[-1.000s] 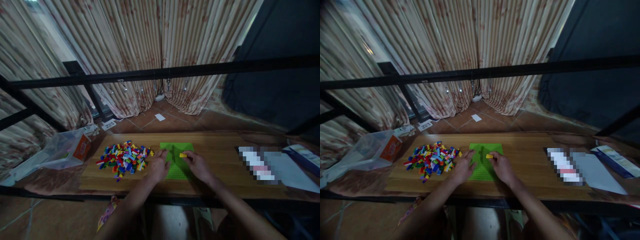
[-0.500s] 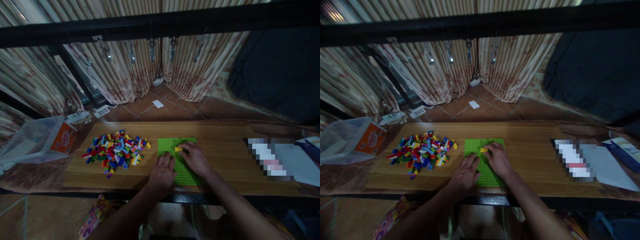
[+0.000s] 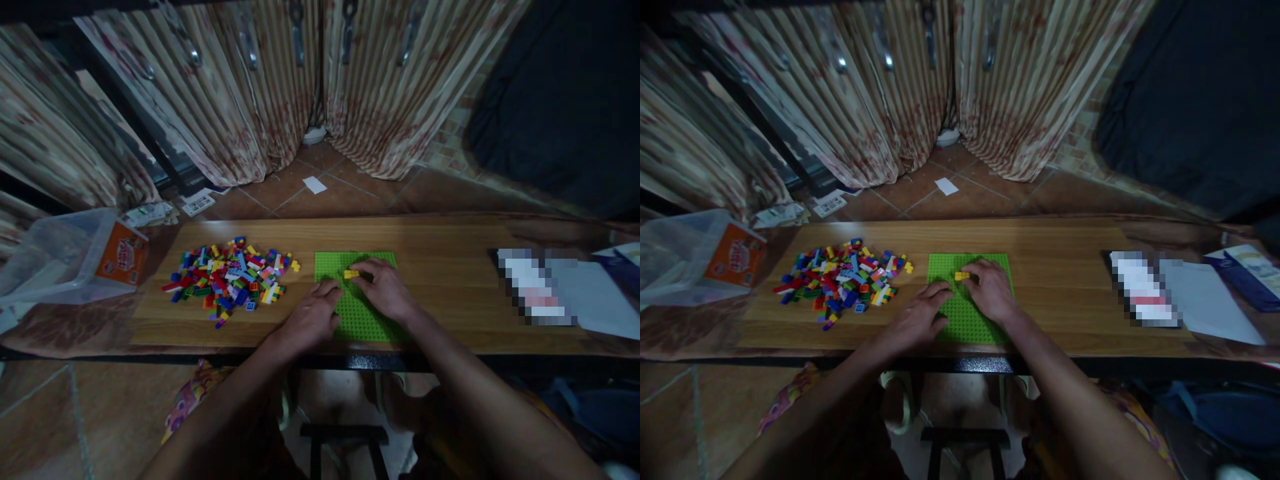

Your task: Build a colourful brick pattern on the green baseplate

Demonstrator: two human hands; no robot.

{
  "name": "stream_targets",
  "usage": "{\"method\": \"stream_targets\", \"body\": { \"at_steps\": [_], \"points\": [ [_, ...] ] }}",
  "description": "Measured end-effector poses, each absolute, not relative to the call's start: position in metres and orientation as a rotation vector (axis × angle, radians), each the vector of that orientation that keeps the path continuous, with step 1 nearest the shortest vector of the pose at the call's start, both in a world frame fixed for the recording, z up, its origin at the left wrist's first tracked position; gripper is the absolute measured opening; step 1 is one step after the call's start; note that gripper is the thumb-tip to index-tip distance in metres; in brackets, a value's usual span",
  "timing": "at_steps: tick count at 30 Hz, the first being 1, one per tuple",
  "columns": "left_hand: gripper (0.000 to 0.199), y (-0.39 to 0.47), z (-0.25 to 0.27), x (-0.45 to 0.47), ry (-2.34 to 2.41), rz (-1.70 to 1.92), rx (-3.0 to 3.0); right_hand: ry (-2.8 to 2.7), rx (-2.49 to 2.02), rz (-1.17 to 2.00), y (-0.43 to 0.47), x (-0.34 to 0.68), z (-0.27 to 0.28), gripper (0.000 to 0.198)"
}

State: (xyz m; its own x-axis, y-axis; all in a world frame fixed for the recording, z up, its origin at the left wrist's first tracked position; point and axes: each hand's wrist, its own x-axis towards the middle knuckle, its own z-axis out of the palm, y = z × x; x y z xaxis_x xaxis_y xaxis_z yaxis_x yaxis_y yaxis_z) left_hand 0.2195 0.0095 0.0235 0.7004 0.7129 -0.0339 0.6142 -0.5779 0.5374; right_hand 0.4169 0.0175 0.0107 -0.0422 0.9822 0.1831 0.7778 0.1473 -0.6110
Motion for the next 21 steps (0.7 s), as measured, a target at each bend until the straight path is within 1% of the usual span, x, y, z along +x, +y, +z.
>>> {"method": "stream_targets", "body": {
  "at_steps": [9,15,21],
  "points": [
    [0.041,0.005,0.030,0.220,1.006,0.165,2.444,-1.892,-1.666,0.477,0.017,0.415,0.012,0.017],
    [0.040,0.002,0.031,0.220,1.008,0.214,2.381,-1.931,-1.639,0.467,0.017,0.413,0.007,0.019],
    [0.045,0.001,0.028,0.220,1.031,0.271,2.343,-1.938,-1.628,0.431,0.018,0.410,0.003,0.018]
  ]
}}
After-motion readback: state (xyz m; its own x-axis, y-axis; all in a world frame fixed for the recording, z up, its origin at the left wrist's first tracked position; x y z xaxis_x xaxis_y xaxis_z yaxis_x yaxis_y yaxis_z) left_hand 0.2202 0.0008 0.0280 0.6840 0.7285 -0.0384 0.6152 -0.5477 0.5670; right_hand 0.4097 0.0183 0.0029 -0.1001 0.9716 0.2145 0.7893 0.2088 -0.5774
